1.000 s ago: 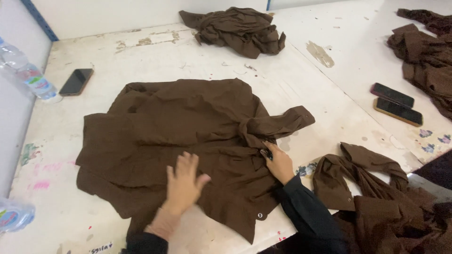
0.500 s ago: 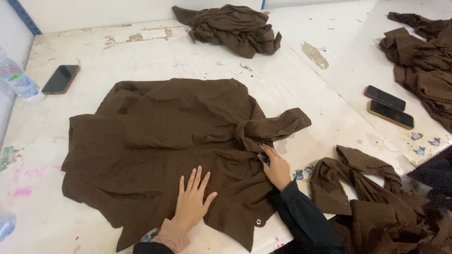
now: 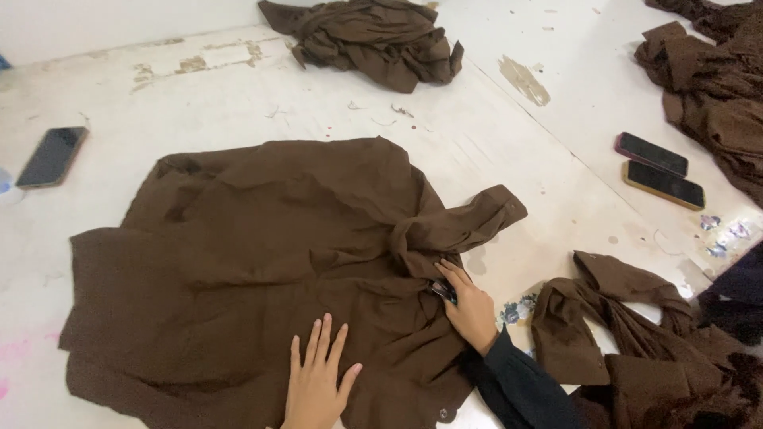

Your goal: Trimming loose threads from a brown garment using small snips at a quality control workstation.

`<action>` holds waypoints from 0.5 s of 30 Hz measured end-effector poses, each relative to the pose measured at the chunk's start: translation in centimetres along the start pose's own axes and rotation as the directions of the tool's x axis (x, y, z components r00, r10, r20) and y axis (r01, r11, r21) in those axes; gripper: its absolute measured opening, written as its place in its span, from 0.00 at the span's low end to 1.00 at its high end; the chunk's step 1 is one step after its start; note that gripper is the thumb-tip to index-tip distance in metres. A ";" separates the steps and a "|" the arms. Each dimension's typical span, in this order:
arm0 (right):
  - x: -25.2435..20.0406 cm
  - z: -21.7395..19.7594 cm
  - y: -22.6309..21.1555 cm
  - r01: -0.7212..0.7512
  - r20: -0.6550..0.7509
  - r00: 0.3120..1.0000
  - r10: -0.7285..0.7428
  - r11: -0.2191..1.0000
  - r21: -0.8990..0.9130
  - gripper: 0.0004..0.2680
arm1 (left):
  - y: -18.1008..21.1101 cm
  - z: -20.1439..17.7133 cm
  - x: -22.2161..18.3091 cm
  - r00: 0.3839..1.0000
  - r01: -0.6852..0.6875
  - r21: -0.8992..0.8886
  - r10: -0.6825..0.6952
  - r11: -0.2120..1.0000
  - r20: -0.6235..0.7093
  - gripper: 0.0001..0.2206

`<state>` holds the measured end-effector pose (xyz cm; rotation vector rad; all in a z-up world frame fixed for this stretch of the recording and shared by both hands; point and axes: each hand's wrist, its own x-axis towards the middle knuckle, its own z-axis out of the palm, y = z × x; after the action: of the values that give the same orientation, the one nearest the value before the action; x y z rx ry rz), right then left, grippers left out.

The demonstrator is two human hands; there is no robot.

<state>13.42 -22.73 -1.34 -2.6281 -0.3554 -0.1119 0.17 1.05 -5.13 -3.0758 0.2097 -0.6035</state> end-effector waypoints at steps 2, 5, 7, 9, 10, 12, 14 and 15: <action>0.0 0.0 -0.1 -0.006 -0.009 1.000 0.006 1.000 -0.002 0.20 | 0.2 0.0 -0.1 0.999 0.025 0.042 -0.024 0.999 -0.031 0.29; 0.3 -0.1 -0.3 0.018 -0.033 0.999 -0.019 1.000 -0.014 0.19 | 0.1 -0.3 0.3 0.999 0.030 -0.011 -0.030 0.999 0.020 0.28; 0.0 0.0 -0.2 0.016 -0.023 1.000 -0.015 1.000 0.004 0.19 | 0.1 -0.2 -0.1 0.999 0.031 -0.010 -0.031 0.999 0.017 0.28; 0.1 0.0 0.1 0.014 -0.008 1.000 -0.014 1.000 0.023 0.19 | 0.2 -0.7 0.2 0.999 0.035 -0.006 -0.035 0.999 0.018 0.28; 0.1 -0.1 0.2 0.023 -0.004 1.000 -0.023 0.999 0.029 0.20 | 0.3 -1.4 0.5 0.999 0.031 -0.039 -0.030 0.999 0.029 0.28; -0.2 0.0 0.2 0.026 0.010 1.000 -0.026 0.999 0.044 0.22 | 0.4 -1.9 0.3 0.998 0.028 -0.069 -0.024 0.997 0.053 0.27; 0.1 0.0 0.0 0.007 0.007 1.000 -0.007 1.000 0.007 0.18 | 0.2 -1.3 0.2 0.996 0.021 -0.028 -0.018 0.999 0.088 0.27; -0.1 -0.1 -0.1 0.000 0.009 1.000 0.000 1.000 0.012 0.18 | 0.2 -1.4 0.1 0.995 0.015 -0.027 -0.012 1.000 0.094 0.27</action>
<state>13.34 -22.71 -1.23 -2.6172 -0.3583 -0.0982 -0.28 0.84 -3.75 -3.1250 0.1983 -0.4589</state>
